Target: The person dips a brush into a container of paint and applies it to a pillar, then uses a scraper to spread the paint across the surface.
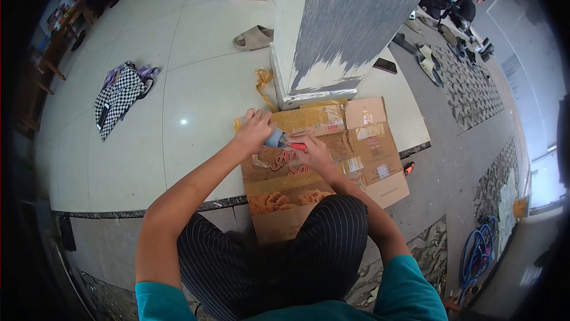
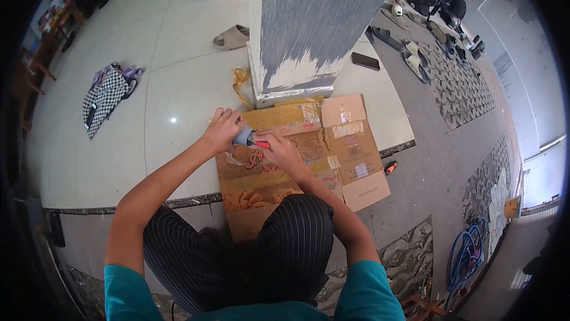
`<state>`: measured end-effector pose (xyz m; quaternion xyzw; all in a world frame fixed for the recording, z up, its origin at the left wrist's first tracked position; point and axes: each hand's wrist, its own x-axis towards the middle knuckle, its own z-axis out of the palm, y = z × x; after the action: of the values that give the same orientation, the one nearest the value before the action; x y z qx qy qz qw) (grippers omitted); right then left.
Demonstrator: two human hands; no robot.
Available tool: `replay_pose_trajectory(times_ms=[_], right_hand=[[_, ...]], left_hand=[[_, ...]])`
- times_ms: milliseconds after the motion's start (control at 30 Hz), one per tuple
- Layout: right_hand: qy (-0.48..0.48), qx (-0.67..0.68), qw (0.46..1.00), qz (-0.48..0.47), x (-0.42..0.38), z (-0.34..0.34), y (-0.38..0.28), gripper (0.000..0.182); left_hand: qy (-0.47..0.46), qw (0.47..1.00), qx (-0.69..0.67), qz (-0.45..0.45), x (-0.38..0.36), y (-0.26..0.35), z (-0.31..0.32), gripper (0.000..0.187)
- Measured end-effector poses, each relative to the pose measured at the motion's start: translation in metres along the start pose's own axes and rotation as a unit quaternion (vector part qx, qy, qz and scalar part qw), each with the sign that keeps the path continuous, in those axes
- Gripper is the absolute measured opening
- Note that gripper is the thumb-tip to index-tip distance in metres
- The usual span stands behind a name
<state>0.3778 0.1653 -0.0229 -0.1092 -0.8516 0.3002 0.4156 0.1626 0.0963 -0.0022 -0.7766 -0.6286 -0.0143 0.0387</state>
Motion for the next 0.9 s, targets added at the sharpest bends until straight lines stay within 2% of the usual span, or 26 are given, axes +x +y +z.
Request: replay_pose_trajectory(times_ms=[67,200,300,367,400,433,467,500,533,567,600,633,700,733,800,833,900], right_hand=[[-0.040,-0.032,0.999,0.018,-0.004,-0.002,0.002,0.034],[-0.043,-0.026,0.999,-0.002,-0.003,-0.006,-0.002,0.035],[-0.018,-0.064,0.996,-0.060,-0.002,-0.010,-0.003,0.029],[-0.014,0.069,0.993,0.092,-0.006,-0.010,-0.003,0.021],[-0.012,0.069,0.993,0.092,-0.009,-0.013,-0.002,0.021],[0.059,0.081,0.984,0.146,-0.010,-0.017,-0.001,0.017],[0.128,0.092,0.967,0.198,-0.011,-0.021,0.002,0.016],[0.127,0.091,0.968,0.197,-0.009,-0.023,0.004,0.016],[0.208,0.171,0.929,0.253,-0.007,-0.026,0.008,0.016],[0.285,0.246,0.874,0.306,-0.006,-0.029,0.011,0.018],[0.293,0.240,0.865,0.330,-0.009,-0.032,0.017,0.020],[0.294,0.237,0.865,0.330,-0.015,-0.034,0.025,0.020],[0.330,0.346,0.774,0.416,-0.025,-0.033,0.035,0.018],[0.330,0.345,0.774,0.415,-0.030,-0.032,0.038,0.018],[0.373,0.433,0.673,0.470,-0.041,-0.031,0.043,0.017],[0.372,0.432,0.674,0.470,-0.050,-0.030,0.048,0.017],[0.368,0.497,0.601,0.505,-0.066,-0.030,0.056,0.018]], left_hand=[[0.013,1.000,-0.006,0.000,-0.002,0.002,0.003,0.081],[0.026,0.999,-0.034,0.007,-0.003,0.002,-0.001,0.090],[0.053,0.996,-0.066,0.015,-0.005,0.002,0.000,0.092],[0.046,0.995,-0.094,0.000,-0.007,0.003,0.002,0.092],[0.040,0.992,-0.120,-0.016,-0.008,0.003,0.002,0.091],[0.041,0.992,-0.119,-0.015,-0.008,0.005,0.003,0.091],[0.039,0.984,-0.167,-0.055,-0.009,0.008,0.005,0.089],[0.036,0.971,-0.216,-0.094,-0.008,0.011,0.007,0.087],[0.037,0.971,-0.218,-0.094,-0.006,0.013,0.010,0.087],[0.004,0.954,-0.264,-0.140,-0.003,0.016,0.013,0.086],[-0.029,0.933,-0.308,-0.184,-0.001,0.019,0.016,0.085],[-0.028,0.933,-0.310,-0.182,0.001,0.021,0.019,0.085],[-0.002,0.925,-0.336,-0.175,0.001,0.023,0.025,0.083],[-0.001,0.925,-0.337,-0.174,0.002,0.024,0.028,0.083],[0.014,0.911,-0.375,-0.173,0.004,0.024,0.036,0.079],[0.015,0.910,-0.376,-0.173,0.003,0.025,0.039,0.079],[0.033,0.901,-0.404,-0.152,-0.002,0.023,0.046,0.076]])
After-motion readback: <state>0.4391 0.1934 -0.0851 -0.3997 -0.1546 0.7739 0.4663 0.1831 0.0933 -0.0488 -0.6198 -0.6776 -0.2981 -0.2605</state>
